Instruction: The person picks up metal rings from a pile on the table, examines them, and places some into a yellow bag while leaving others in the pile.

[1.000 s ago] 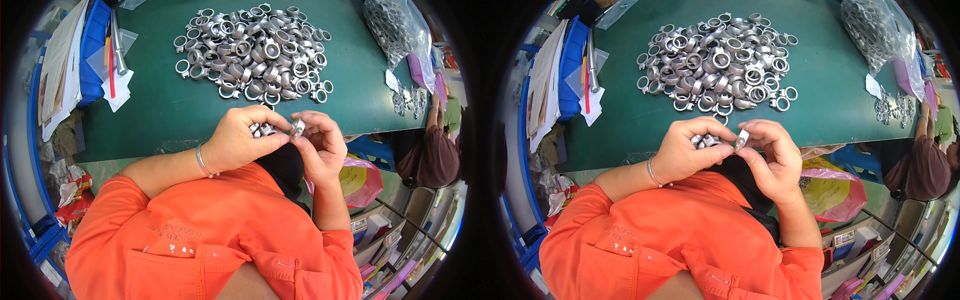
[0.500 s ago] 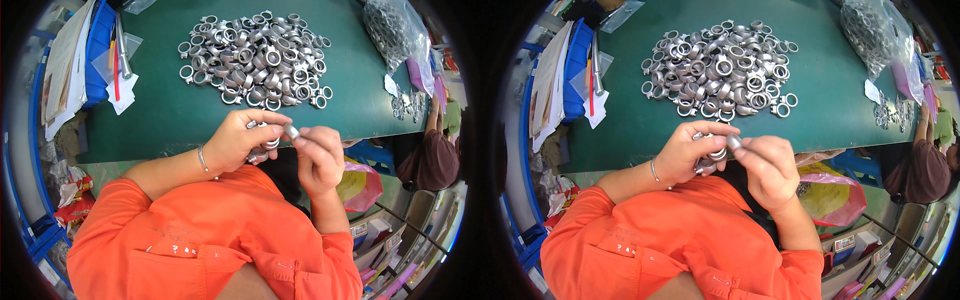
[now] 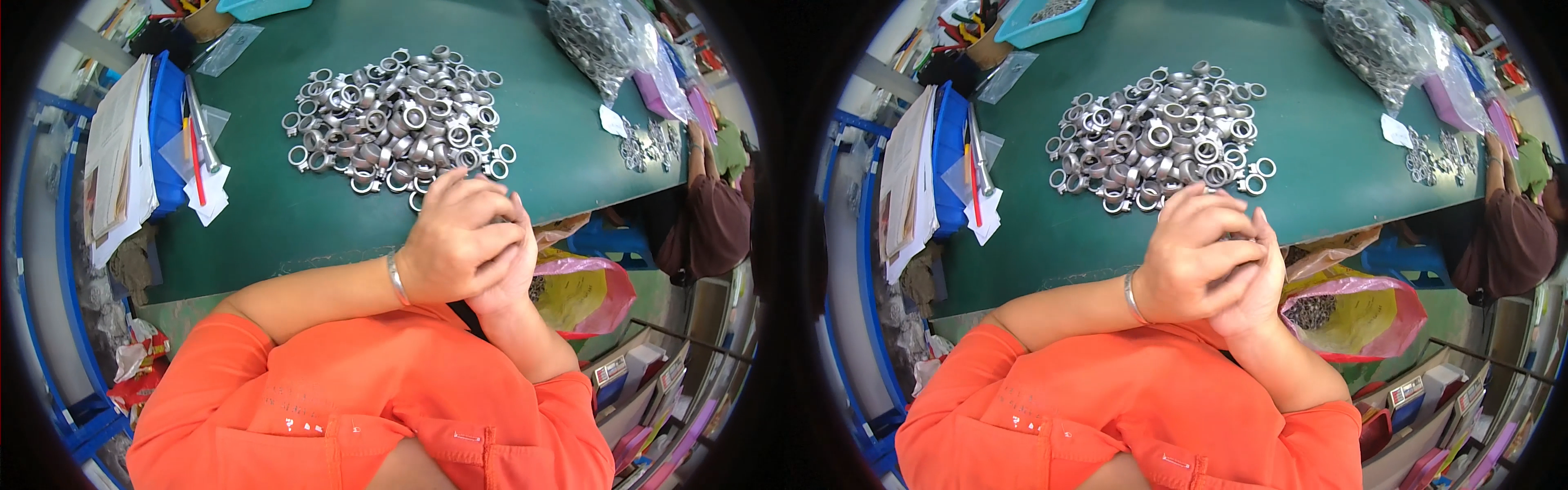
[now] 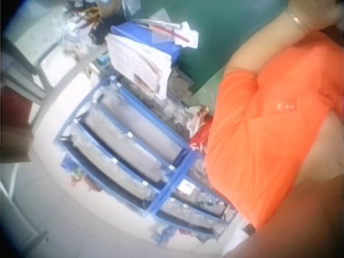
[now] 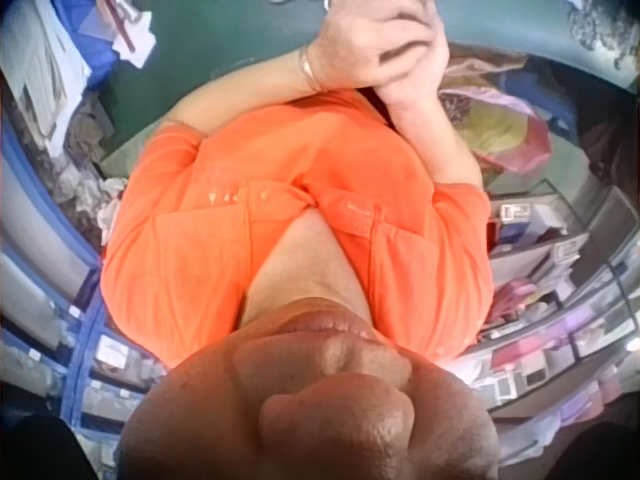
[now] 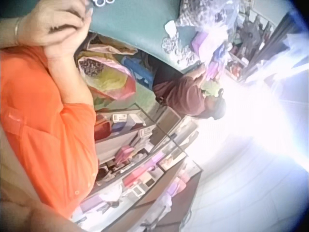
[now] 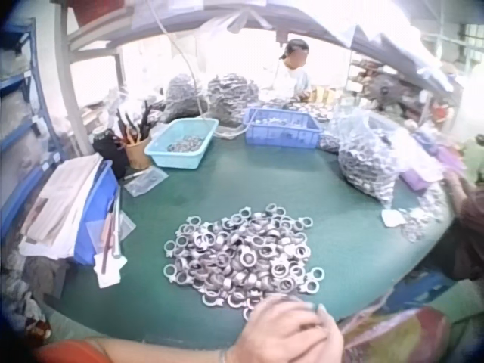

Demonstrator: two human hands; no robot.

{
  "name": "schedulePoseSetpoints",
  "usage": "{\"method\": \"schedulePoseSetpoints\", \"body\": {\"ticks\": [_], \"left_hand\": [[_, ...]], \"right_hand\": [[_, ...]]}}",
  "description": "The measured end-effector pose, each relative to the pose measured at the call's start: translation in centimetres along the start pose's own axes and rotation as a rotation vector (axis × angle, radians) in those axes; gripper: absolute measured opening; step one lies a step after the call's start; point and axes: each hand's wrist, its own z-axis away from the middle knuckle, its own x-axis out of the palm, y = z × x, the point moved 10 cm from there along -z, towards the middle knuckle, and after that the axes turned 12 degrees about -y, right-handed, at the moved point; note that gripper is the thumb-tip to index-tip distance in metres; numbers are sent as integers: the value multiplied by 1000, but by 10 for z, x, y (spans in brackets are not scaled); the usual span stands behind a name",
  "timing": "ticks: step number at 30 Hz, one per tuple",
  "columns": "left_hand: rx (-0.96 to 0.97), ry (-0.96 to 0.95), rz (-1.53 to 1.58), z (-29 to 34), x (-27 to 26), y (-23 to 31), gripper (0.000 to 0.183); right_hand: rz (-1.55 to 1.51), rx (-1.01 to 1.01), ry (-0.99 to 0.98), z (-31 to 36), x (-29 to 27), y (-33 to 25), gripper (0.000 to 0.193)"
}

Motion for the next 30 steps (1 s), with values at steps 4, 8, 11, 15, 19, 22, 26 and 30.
{"method": "schedulePoseSetpoints", "body": {"ticks": [4, 8, 11, 15, 19, 22, 26, 30], "left_hand": [[94, -132, 252, -9, 36, 25, 19], [80, -113, 244, -9, 29, 9, 18], [-44, -93, 247, -4, 19, -13, 16], [-122, -88, 374, 2, 17, -27, 14], [-192, -50, 406, 8, 7, -37, 13], [-258, -25, 368, 16, -5, -42, 12], [-340, -39, 375, 24, -4, -46, 12], [-424, -53, 382, 34, -4, -42, 11]], "right_hand": [[-168, -122, -46, 31, -24, -25, 37], [-416, -290, 100, 85, -85, -64, 28], [-196, -586, 355, 152, -169, -128, 25], [180, -714, 1043, 242, -290, -167, 37], [872, -615, 1183, 240, -310, -205, 39], [1355, -816, 881, 162, -192, -210, 29], [1848, -859, 155, 68, -19, -156, 20], [2235, -724, -200, 0, 28, -107, 24]]}}
